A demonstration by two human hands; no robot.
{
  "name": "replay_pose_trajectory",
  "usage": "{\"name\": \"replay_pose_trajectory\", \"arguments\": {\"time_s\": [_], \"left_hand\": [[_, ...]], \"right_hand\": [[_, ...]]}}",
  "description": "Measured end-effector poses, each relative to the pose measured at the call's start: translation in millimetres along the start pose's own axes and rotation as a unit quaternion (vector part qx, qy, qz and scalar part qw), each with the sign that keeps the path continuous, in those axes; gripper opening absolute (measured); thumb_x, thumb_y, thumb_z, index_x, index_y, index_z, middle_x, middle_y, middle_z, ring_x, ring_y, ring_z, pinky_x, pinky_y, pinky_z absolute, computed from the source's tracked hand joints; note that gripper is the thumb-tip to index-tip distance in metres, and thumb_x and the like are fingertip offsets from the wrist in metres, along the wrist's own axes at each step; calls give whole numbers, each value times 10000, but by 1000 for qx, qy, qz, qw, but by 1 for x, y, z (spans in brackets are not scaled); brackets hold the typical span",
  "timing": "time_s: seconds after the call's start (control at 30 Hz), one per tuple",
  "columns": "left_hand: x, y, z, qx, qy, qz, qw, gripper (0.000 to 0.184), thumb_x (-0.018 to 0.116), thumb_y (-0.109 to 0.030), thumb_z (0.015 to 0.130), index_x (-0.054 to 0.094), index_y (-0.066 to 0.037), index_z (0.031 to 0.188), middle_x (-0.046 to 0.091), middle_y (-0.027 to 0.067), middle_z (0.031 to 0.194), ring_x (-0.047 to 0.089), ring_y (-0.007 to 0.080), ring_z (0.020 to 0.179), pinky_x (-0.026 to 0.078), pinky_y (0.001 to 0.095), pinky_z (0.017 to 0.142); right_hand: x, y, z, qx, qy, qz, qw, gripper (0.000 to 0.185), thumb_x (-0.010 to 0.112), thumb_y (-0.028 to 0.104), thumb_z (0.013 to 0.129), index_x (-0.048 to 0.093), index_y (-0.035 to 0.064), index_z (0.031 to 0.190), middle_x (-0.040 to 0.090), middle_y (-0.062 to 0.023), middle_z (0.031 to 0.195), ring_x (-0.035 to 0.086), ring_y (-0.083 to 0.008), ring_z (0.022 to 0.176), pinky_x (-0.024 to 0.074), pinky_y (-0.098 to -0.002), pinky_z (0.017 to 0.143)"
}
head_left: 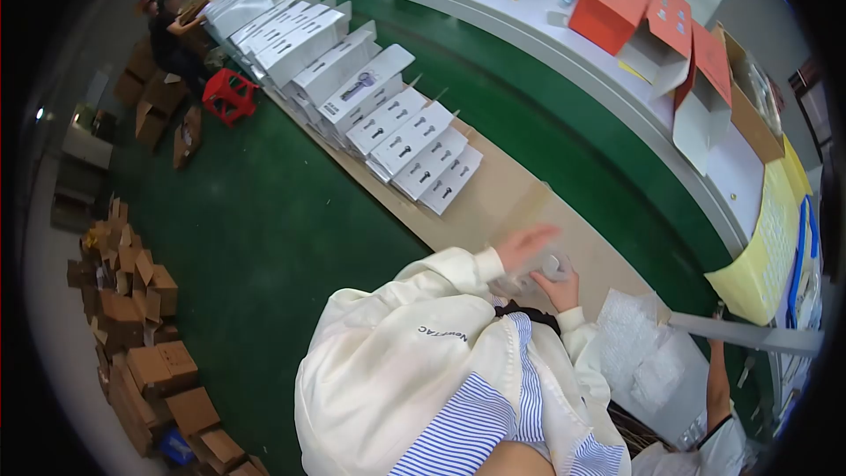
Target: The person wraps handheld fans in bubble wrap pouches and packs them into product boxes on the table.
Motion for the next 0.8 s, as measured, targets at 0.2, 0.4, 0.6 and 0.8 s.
{"name": "replay_pose_trajectory", "arguments": {"time_s": [0.2, 0.4, 0.6, 0.8], "left_hand": [[-136, 68, -3, -38, -251, 497, 830, 538, 604, -131, 627, 378, -45, 1107, 358, 179, 1181, 352, 323, 1078, 290, 376, 909], [-150, 84, -9, -88, -260, 685, 675, 607, 568, -85, 644, 297, -103, 1187, 267, 133, 1246, 264, 298, 1145, 240, 455, 915], [-148, 116, -29, -143, -190, 756, 610, 685, 558, -86, 635, 265, -220, 1239, 193, 76, 1310, 228, 278, 1174, 194, 513, 910], [-95, 72, -55, -153, -74, 677, 716, 757, 603, -121, 586, 245, -192, 1250, 196, 121, 1297, 281, 283, 1133, 222, 508, 895]], "right_hand": [[-2, -33, -15, 22, -59, -128, 990, 460, 736, 205, 554, 535, 22, 925, 593, -100, 833, 569, -177, 762, 450, -291, 688], [-5, -56, -28, 49, -120, -46, 990, 445, 734, 185, 572, 544, 5, 931, 586, -88, 861, 555, -162, 786, 444, -281, 706], [-7, -63, -38, 48, -128, -67, 988, 455, 736, 185, 571, 536, -3, 933, 585, -94, 856, 554, -162, 781, 444, -281, 704], [-14, -51, -42, 62, -183, -84, 977, 456, 734, 189, 574, 527, -3, 932, 585, -98, 850, 556, -164, 779, 443, -281, 696]]}}
Point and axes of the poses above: each hand's wrist, its own z-axis towards the middle knuckle, its own x-axis out of the palm, y = z × x, the point moved 2 cm from there along z, towards the middle knuckle
